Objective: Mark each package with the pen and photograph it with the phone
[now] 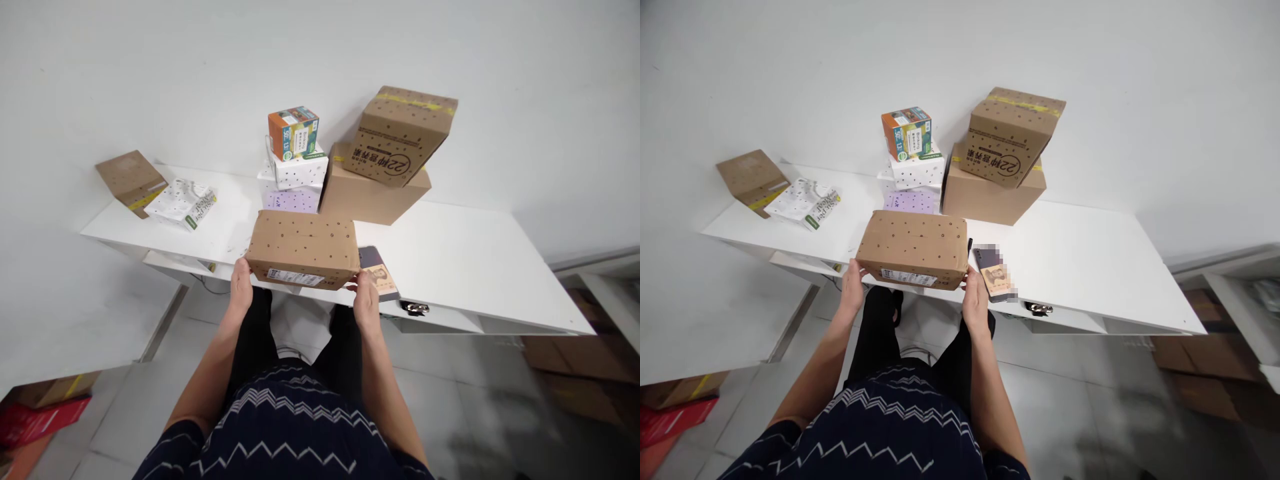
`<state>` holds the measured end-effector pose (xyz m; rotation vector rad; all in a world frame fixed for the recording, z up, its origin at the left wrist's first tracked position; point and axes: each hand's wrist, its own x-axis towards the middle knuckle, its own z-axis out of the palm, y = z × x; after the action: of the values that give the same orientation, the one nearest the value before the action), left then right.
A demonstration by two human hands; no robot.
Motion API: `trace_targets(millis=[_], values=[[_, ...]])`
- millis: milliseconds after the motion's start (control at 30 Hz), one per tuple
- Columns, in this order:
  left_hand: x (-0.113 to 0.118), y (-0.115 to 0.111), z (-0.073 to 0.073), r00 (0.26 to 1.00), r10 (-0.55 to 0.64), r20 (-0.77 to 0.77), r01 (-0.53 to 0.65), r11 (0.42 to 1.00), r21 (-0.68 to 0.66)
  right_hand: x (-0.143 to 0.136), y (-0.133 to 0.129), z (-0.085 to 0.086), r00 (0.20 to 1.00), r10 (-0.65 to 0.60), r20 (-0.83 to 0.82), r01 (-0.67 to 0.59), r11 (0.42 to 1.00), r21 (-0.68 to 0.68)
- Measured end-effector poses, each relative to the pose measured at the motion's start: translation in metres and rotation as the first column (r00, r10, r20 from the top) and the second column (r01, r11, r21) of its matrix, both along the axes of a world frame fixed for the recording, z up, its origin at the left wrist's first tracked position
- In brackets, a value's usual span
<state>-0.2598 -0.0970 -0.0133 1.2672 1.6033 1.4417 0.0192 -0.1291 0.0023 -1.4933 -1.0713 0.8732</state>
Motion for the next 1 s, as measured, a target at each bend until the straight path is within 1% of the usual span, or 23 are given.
trace_targets(millis=[100,167,200,267,333,400,467,533,633,700,800,1000], values=[[-0.002,-0.003,-0.011,0.999,-0.037,0.003,0.037,0.997,-0.069,-0.001,-0.004,-0.004,0.997,0.078,0.000,-0.078,0.997,-0.008],[-0.002,-0.006,-0.013,0.998,-0.047,-0.032,0.044,0.995,-0.092,-0.003,-0.006,-0.004,0.993,0.112,0.038,-0.112,0.994,-0.015],[-0.002,-0.008,-0.012,0.998,-0.052,-0.046,0.048,0.995,-0.089,-0.004,-0.007,-0.004,0.992,0.110,0.067,-0.110,0.994,-0.005],[0.000,-0.013,-0.003,0.995,-0.057,-0.083,0.053,0.997,-0.051,-0.004,-0.009,0.000,0.989,0.073,0.127,-0.080,0.996,0.048],[0.001,-0.019,0.010,0.987,-0.050,-0.152,0.049,0.999,-0.005,-0.002,-0.010,0.004,0.986,0.029,0.163,-0.048,0.992,0.113],[0.001,-0.025,0.023,0.975,-0.039,-0.218,0.046,0.999,0.023,0.001,-0.012,0.008,0.987,-0.014,0.160,-0.011,0.988,0.156],[0.000,-0.029,0.034,0.968,-0.013,-0.252,0.024,0.999,0.042,0.003,-0.015,0.010,0.989,-0.064,0.134,0.041,0.985,0.166],[-0.002,-0.033,0.041,0.967,0.014,-0.254,0.003,0.998,0.067,0.003,-0.018,0.011,0.990,-0.089,0.107,0.071,0.984,0.161],[-0.004,-0.037,0.046,0.968,0.022,-0.251,0.002,0.995,0.096,0.002,-0.021,0.011,0.994,-0.082,0.076,0.069,0.984,0.163],[-0.005,-0.037,0.046,0.966,0.001,-0.259,0.027,0.994,0.103,0.002,-0.021,0.011,0.995,-0.075,0.073,0.062,0.985,0.164],[-0.005,-0.034,0.041,0.959,-0.040,-0.280,0.066,0.994,0.085,0.001,-0.019,0.009,0.994,-0.053,0.098,0.038,0.987,0.155],[0.002,-0.024,0.028,0.954,-0.061,-0.294,0.066,0.998,0.006,-0.004,-0.012,0.000,0.997,-0.034,0.071,0.026,0.993,0.114]])
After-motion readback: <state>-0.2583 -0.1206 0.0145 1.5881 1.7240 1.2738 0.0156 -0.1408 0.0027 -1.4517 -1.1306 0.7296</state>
